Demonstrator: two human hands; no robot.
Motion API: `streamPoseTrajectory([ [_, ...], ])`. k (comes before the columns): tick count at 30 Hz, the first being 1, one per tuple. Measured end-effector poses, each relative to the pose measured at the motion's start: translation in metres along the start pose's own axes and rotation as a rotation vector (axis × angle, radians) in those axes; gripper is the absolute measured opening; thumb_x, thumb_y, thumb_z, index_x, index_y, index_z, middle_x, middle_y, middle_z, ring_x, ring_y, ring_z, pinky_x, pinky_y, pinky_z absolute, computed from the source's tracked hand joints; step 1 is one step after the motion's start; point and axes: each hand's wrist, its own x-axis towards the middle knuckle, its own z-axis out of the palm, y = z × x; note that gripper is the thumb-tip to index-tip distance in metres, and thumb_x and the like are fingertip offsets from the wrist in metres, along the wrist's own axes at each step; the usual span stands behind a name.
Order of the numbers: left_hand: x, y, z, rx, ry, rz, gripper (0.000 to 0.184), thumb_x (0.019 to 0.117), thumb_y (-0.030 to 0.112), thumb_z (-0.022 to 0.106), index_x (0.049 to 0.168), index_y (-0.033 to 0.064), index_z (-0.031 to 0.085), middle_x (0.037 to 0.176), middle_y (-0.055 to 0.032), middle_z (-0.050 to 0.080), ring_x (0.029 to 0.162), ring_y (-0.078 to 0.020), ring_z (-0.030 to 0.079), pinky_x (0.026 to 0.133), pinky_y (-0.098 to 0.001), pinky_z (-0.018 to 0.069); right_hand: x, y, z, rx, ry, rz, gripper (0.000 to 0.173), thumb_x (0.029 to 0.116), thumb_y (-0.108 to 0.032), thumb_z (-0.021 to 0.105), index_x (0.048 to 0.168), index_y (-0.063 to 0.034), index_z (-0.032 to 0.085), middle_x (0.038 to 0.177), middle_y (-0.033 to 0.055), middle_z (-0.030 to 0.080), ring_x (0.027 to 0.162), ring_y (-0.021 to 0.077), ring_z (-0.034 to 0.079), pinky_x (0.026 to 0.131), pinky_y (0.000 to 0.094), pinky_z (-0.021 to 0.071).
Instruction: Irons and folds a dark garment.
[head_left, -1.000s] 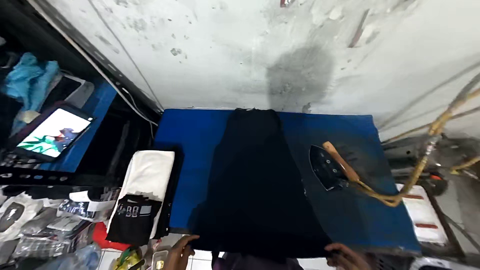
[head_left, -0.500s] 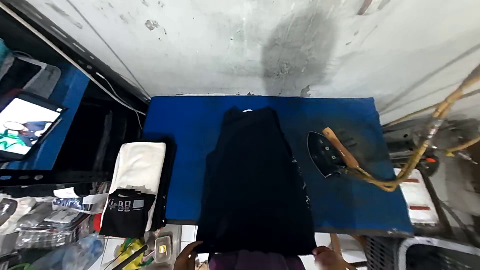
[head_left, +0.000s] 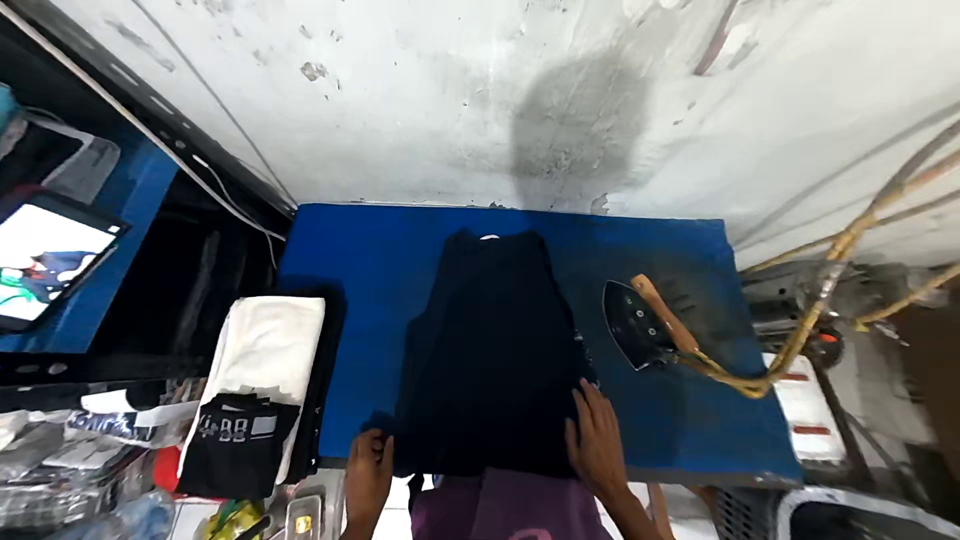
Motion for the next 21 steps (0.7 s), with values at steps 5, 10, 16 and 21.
streamPoseTrajectory([
  [5,0.021,0.006,-0.015,0.062,-0.199,-0.044,0.028,0.0974,0.018,0.066,0.107,-0.0079,0.07,0.103,-0.0274,0.069,0.099,-0.041,0.068,0.091,-0.0567,0.0539,0.013,-0.001,0.031,-0.241,-0.086,0.087,0.077,0.1035,-0.053,0.025,0.155,0.0016,0.041,0.163,0.0176,0.038,0.153,0.035,0.033,0.12,0.071,0.0149],
  [10,0.062,0.021,-0.041,0.005,-0.262,-0.114,0.029,0.1021,0.018,0.06,0.118,-0.0052,0.068,0.104,-0.0248,0.072,0.097,-0.0392,0.071,0.09,-0.0587,0.0544,0.055,0.003,0.006,-0.1,-0.038,0.126,0.046,0.1021,-0.034,0.044,0.126,-0.0049,0.069,0.136,0.0167,0.064,0.129,0.0391,0.058,0.11,0.0712,0.0332],
  [16,0.173,0.083,-0.043,-0.022,-0.204,0.125,0.026,0.1041,0.013,0.056,0.122,-0.0021,0.067,0.108,-0.0197,0.072,0.096,-0.0332,0.071,0.089,-0.0542,0.0568,0.186,0.026,-0.028,0.029,-0.448,0.24,0.033,0.1036,-0.014,0.051,0.133,-0.0083,0.066,0.129,0.0219,0.063,0.105,0.0397,0.069,0.083,0.0558,0.0591],
  [21,0.271,0.164,-0.023,0.003,-0.28,0.247,0.031,0.1066,0.016,0.051,0.13,-0.0005,0.063,0.119,-0.0197,0.069,0.106,-0.0311,0.069,0.097,-0.0489,0.0546,0.263,0.057,-0.034,-0.012,-1.045,0.167,0.036,0.1018,-0.03,0.062,0.132,-0.0113,0.062,0.118,0.0216,0.07,0.11,0.0443,0.067,0.09,0.0686,0.0507],
])
